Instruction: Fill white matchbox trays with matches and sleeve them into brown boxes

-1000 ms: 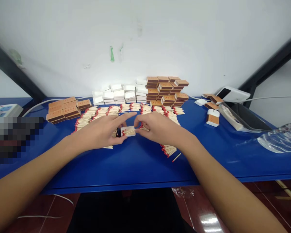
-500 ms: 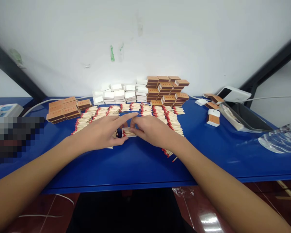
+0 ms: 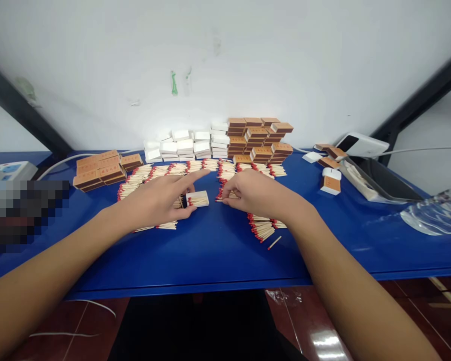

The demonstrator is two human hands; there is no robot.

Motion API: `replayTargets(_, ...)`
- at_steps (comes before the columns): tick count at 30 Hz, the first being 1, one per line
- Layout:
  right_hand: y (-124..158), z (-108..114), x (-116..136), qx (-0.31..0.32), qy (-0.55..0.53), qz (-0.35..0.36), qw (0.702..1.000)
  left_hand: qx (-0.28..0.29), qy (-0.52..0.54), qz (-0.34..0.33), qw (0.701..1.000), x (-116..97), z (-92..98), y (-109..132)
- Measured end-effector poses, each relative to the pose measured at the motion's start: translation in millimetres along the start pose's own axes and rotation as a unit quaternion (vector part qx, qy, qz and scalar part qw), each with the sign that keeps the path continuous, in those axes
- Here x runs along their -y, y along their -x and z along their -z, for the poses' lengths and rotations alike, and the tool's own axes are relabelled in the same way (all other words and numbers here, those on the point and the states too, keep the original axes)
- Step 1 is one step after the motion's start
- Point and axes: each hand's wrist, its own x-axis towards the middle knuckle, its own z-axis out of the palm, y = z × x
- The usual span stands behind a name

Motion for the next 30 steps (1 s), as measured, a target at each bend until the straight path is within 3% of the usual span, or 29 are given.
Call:
replayTargets(13,1.6,1.6,0.2,0.019,0.021,-0.036,0.999,0.019,-0.006,0.012,1.0,-2.6,4.0,-0.1)
replayTargets(30,3.6,-0.8,1.1,0.034,-0.008,-0.025,0.999,0.012,-0.007,0.004,1.0,-2.9,6.9,0.3)
